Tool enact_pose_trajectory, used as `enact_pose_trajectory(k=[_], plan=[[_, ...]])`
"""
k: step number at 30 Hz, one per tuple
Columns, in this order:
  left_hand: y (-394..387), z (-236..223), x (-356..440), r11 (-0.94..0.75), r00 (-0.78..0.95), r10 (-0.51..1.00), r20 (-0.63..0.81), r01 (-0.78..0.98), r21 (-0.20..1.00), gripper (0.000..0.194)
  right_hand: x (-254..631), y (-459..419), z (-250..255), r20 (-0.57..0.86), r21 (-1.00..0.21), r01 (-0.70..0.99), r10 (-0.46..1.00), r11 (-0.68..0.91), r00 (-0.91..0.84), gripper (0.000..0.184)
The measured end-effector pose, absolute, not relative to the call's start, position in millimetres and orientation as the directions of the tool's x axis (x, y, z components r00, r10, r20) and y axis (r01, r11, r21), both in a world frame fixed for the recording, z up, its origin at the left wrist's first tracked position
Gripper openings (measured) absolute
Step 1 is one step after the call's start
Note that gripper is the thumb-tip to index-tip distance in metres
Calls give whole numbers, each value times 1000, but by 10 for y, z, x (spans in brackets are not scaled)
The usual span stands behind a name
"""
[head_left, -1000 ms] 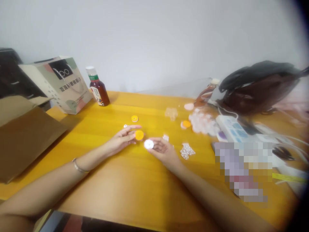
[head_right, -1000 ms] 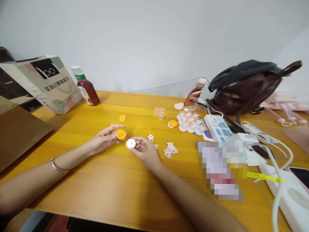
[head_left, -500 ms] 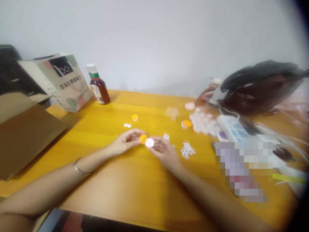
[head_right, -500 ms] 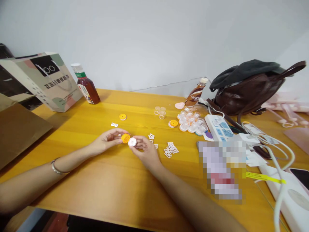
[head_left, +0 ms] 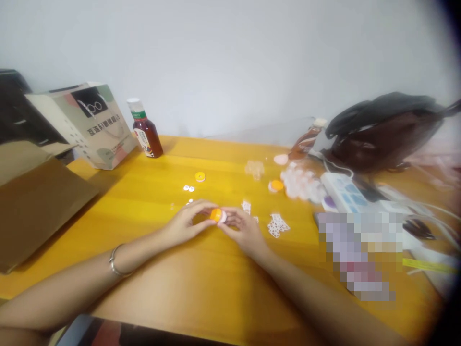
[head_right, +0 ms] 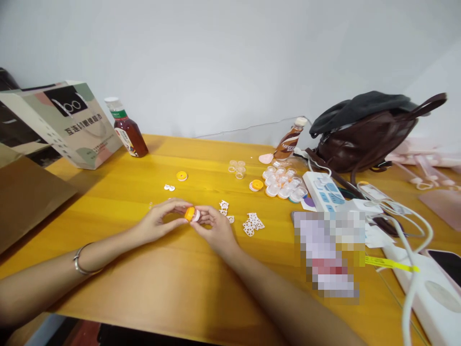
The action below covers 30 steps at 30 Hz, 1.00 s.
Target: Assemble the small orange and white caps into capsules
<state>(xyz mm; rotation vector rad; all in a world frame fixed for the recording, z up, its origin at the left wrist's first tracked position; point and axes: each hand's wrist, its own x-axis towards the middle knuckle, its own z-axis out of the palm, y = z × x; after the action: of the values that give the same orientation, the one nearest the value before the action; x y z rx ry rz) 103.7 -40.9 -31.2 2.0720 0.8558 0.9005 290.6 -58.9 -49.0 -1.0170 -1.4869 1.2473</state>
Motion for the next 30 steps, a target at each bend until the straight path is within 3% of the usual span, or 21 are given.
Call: enact_pose_trajectory(k=[13, 30], plan=[[-434, -249, 990, -705, 622, 674, 399, 381, 598, 34, 2898, -586, -494, 19, -996, -87, 965, -4, -262, 40], [-448, -303, 988, -720, 639, 671, 376, 440, 536, 31, 2905, -578, -487, -7, -998, -58, 958, -24, -288, 25]])
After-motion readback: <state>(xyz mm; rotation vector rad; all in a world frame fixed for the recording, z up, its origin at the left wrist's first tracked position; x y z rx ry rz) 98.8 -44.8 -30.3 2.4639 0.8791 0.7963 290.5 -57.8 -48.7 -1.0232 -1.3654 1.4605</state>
